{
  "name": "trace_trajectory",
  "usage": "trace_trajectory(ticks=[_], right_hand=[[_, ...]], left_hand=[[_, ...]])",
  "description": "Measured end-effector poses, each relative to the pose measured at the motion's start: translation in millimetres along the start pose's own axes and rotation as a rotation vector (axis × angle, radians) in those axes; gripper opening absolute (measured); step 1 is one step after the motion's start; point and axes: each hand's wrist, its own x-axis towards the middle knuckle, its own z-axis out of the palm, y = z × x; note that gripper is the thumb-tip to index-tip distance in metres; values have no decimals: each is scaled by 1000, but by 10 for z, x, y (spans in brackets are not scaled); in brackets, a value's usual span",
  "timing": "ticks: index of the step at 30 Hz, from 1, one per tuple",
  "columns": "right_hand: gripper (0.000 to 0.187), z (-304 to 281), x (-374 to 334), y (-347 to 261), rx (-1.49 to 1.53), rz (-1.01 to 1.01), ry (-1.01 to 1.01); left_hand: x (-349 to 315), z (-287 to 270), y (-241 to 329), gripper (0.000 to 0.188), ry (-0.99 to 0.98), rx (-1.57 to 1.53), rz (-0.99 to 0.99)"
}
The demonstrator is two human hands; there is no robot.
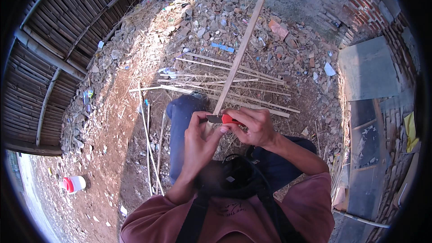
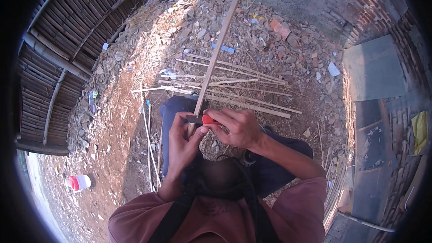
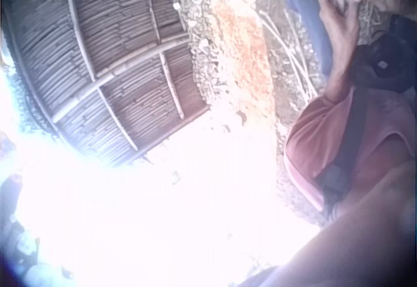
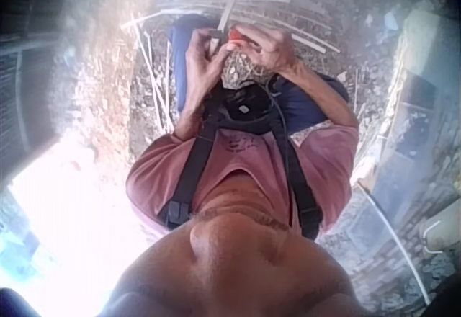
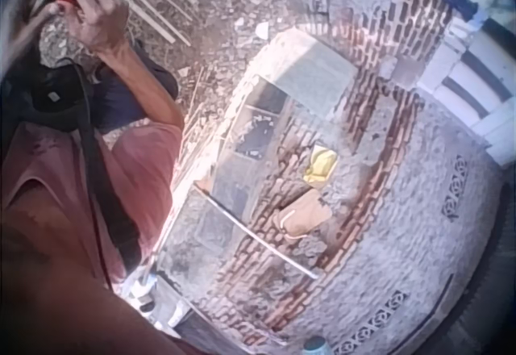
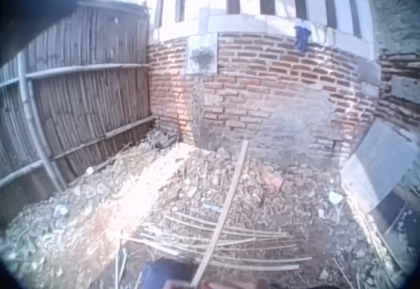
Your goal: The person whittles a thin bamboo strip using a small utility knife, shaving off thin layers along the length of the wood.
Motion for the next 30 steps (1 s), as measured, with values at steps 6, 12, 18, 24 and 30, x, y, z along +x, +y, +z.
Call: trace_trajectory(ticks=[6, 12, 18, 24, 30], right_hand=[[32, -28, 25, -15, 38, 0, -19], [31, -75, 53, -102, -54, -3, -24], [30, -72, 38, -146, -98, 31, 0], [32, -42, 46, -82, -106, 35, 22], [34, -111, 115, -101, -144, 21, 17]], left_hand=[[-11, -22, 42, 18, -73, 146, 47], [-7, 14, 41, 21, -25, 186, 75], [7, 24, 124, 28, -23, 225, 43], [18, 35, 107, 31, 25, 253, 53], [25, 15, 147, 35, 1, 335, 70]])
